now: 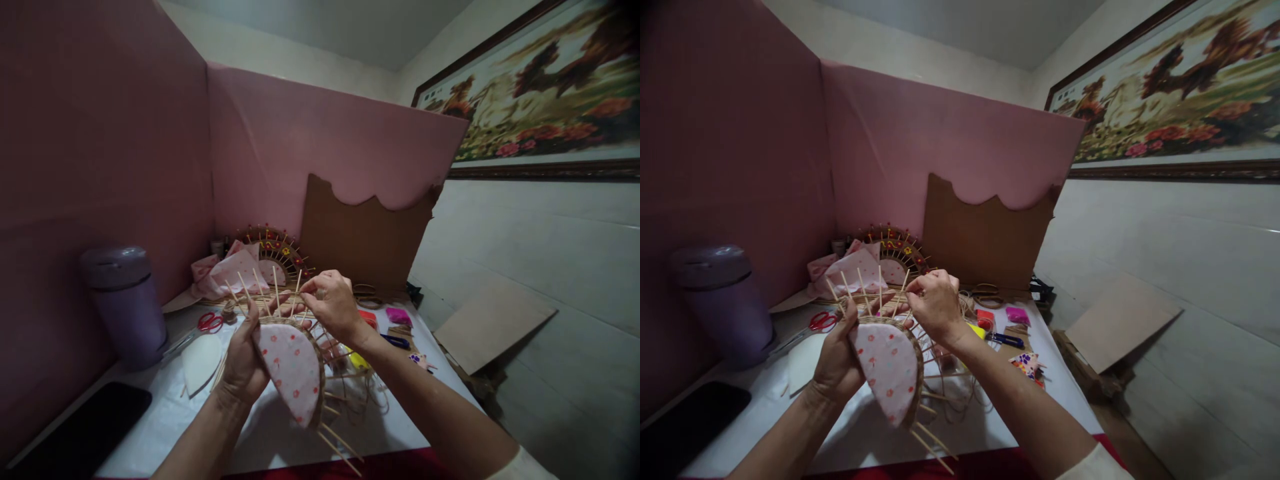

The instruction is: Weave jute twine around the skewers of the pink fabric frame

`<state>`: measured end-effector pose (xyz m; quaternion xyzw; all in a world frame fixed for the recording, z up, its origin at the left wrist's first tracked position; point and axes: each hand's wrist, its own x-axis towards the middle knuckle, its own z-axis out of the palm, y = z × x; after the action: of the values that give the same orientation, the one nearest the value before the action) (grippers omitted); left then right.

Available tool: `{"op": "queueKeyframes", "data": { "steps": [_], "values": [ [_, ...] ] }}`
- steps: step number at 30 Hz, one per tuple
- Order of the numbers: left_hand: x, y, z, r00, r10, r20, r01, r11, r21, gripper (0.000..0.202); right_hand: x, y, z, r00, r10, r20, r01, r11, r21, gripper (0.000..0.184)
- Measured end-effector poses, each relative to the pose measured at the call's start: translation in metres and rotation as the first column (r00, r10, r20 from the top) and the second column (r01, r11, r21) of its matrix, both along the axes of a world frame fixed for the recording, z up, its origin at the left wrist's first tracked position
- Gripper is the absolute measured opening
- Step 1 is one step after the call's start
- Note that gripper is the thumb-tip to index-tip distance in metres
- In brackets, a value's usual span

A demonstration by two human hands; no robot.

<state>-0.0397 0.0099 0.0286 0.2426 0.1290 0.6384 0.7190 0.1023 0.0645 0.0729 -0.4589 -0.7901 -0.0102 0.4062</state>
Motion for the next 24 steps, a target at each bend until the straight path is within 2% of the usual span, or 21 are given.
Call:
{"op": "queueKeyframes", "data": {
  "steps": [4,14,18,24],
  "values": [
    [0.0007,0.0003,0.0014,1.000,0.020,-0.014,-0.020,1.000,-0.008,0.048,0.0004,0.0012,-0.0003,1.000,-0.013,-0.008,0.012,0.999,-0.036,0.011],
    [0.0005,0.0029,-0.0015,1.000,-0.025,-0.006,0.025,1.000,-0.012,0.053,-0.0015,-0.0008,0.0036,0.999,-0.031,-0.035,0.029,0.997,-0.070,0.013],
    [-0.0001,0.0029,-0.0017,0.999,-0.033,0.002,0.033,0.999,-0.018,0.052,-0.0020,-0.0010,0.0051,0.998,-0.028,-0.053,0.022,0.994,-0.109,0.014],
    [-0.0002,0.0038,-0.0028,1.000,-0.025,-0.003,0.025,0.999,-0.024,0.054,0.0009,-0.0007,0.0069,0.998,0.003,-0.060,-0.009,0.995,-0.100,0.012]
  ]
}}
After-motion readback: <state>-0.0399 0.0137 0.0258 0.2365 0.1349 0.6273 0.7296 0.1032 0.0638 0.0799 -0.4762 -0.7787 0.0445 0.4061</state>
